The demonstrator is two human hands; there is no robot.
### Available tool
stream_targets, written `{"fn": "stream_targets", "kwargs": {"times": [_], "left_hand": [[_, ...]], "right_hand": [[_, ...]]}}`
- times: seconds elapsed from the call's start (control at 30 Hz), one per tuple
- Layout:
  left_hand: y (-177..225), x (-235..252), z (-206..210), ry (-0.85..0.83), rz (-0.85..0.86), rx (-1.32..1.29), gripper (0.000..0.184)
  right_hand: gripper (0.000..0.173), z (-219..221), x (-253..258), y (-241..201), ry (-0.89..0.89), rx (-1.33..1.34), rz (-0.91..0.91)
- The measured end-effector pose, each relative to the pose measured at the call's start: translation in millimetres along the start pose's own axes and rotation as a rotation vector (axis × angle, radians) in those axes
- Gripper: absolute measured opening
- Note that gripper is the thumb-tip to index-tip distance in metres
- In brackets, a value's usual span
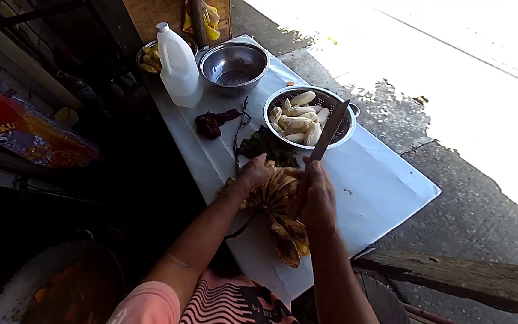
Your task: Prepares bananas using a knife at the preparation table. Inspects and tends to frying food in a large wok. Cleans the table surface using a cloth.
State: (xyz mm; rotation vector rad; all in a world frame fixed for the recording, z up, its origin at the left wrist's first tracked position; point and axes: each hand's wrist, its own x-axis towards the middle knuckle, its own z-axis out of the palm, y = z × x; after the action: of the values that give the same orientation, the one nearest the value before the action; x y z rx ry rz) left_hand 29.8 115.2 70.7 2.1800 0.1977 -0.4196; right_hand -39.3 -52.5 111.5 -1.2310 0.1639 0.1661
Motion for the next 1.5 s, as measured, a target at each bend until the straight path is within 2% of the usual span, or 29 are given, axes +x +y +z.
{"fn": "stream_targets", "kwargs": {"times": [0.1,0.17,0.23,0.33,0.47,0.6,0.73,0.8,0.9,1.0,1.07,1.17,1.3,1.4,1.47,1.5], "left_hand": [[4,10,-3,-0.119,-0.066,0.195,0.070],[2,7,-8,-0.116,-0.102,0.113,0.071],[-5,-3,-15,-0.117,-0.109,-0.082,0.060],[-19,-15,-22,-0.081,-0.043,-0.346,0.044],[-32,-23,-18,0.005,0.065,-0.541,0.053],[-38,-38,-8,0.024,0.110,-0.614,0.050],[-37,-40,-7,-0.018,0.158,-0.644,0.045],[-36,-43,-5,-0.013,0.199,-0.658,0.045],[-36,-45,-3,-0.005,0.235,-0.651,0.042],[-44,-40,3,0.042,0.214,-0.745,0.049],[-44,-38,8,0.103,0.148,-0.830,0.048],[-38,-35,9,0.176,0.051,-0.855,0.048],[-35,-42,7,0.097,0.143,-0.816,0.052],[-38,-40,3,0.104,0.180,-0.539,0.062],[-32,-36,8,0.173,0.142,-0.332,0.073],[-29,-35,10,0.219,0.125,-0.268,0.072]], "right_hand": [[0.044,-11,-90,71,0.054,-0.085,-0.043],[0.040,-24,-123,112,0.118,-0.227,-0.143],[0.038,-38,-122,131,0.160,-0.308,-0.270],[0.044,-52,-93,124,0.174,-0.456,-0.344],[0.047,-70,-46,86,0.140,-0.888,-0.329],[0.049,-57,-38,50,-0.073,-1.252,-0.317],[0.048,-39,-43,34,-0.158,-1.518,-0.275],[0.047,-26,-34,27,-0.198,-1.555,-0.223],[0.044,-5,2,31,-0.229,-1.337,-0.105],[0.040,4,21,57,-0.234,-0.767,-0.020],[0.044,4,7,70,-0.274,-0.445,0.051],[0.052,2,-2,87,-0.291,-0.292,0.033],[0.037,6,14,97,-0.170,-0.053,0.022],[0.036,6,18,97,-0.181,0.021,0.060],[0.035,7,18,98,-0.185,0.025,0.051],[0.036,7,17,100,-0.188,0.028,0.043]]}}
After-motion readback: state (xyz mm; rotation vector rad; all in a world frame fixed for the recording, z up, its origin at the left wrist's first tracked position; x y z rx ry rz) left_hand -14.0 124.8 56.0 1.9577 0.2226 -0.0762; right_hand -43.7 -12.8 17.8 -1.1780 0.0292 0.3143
